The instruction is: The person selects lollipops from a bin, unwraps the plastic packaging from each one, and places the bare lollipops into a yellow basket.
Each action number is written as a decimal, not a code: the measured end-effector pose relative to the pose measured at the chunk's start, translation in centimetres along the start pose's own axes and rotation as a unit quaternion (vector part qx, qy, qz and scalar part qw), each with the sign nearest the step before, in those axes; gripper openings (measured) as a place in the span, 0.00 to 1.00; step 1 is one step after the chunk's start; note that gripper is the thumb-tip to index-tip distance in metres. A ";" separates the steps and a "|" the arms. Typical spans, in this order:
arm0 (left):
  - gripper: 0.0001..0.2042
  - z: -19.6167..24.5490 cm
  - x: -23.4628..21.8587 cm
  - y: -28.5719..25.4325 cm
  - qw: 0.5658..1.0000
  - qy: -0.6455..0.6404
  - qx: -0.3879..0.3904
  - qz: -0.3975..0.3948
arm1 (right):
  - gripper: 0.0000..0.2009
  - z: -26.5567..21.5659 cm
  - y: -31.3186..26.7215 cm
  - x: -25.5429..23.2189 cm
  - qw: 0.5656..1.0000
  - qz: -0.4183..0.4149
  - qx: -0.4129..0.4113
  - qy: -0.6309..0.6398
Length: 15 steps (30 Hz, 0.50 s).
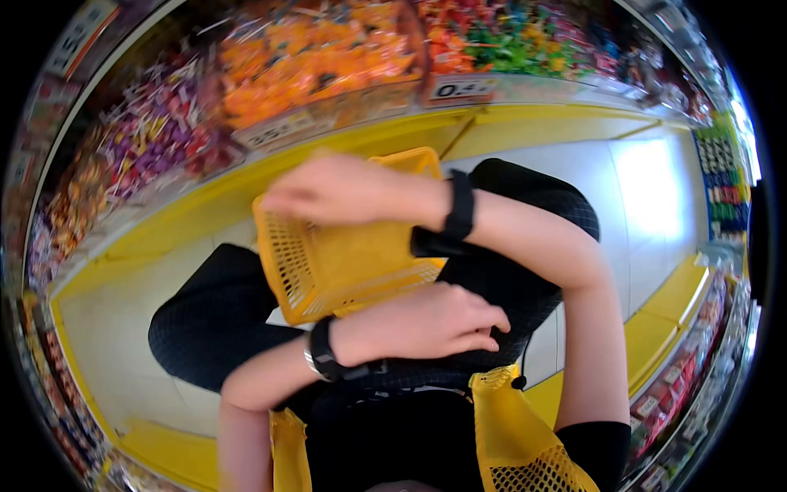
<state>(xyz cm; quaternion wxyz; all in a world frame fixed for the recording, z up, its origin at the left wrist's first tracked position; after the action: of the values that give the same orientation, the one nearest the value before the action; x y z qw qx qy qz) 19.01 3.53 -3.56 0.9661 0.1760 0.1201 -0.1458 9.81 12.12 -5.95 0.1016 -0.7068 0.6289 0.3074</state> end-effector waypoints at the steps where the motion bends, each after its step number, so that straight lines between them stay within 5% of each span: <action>1: 0.10 1.5 -2.7 -0.3 0.999 0.023 0.022 0.021 | 0.15 0.2 -0.2 -1.0 1.000 0.002 0.028 0.008; 3: 0.10 4.5 -8.0 -1.1 0.991 0.033 0.047 0.119 | 0.13 1.4 -0.1 0.8 0.999 -0.005 0.043 0.028; 5: 0.11 7.5 -12.9 -1.5 0.967 0.099 -0.011 0.236 | 0.13 4.6 -0.9 5.8 0.984 0.131 -0.066 0.103; 7: 0.11 8.6 -16.1 -0.8 0.906 0.254 0.027 0.337 | 0.10 -1.3 -2.6 4.3 0.989 -0.128 0.070 -0.040; 9: 0.13 9.7 -18.0 -0.2 0.925 0.208 -0.006 0.319 | 0.26 -2.2 -3.5 7.1 0.988 -0.147 -0.036 0.035; 11: 0.12 8.1 -19.7 0.3 0.924 0.232 0.006 0.304 | 0.29 -5.4 -3.1 7.4 0.952 -0.248 0.047 0.173; 15: 0.11 6.0 -20.7 2.4 0.904 0.302 0.053 0.298 | 0.26 -9.2 -2.3 10.3 0.893 -0.263 0.041 0.363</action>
<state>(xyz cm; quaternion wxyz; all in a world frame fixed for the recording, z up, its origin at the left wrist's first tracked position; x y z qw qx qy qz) 1.64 8.43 8.52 0.8713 0.2905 0.3397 0.2027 15.00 -0.83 -5.06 -0.0282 -0.9041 0.4250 -0.0348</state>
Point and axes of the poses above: each hand's wrist, its own y-axis towards the middle knuckle, its own x-axis out of the palm, z = x × y, the point moved 1 cm from there along y, towards the middle knuckle, and after that the axes turned 7 degrees about x, right-handed, at the moved point
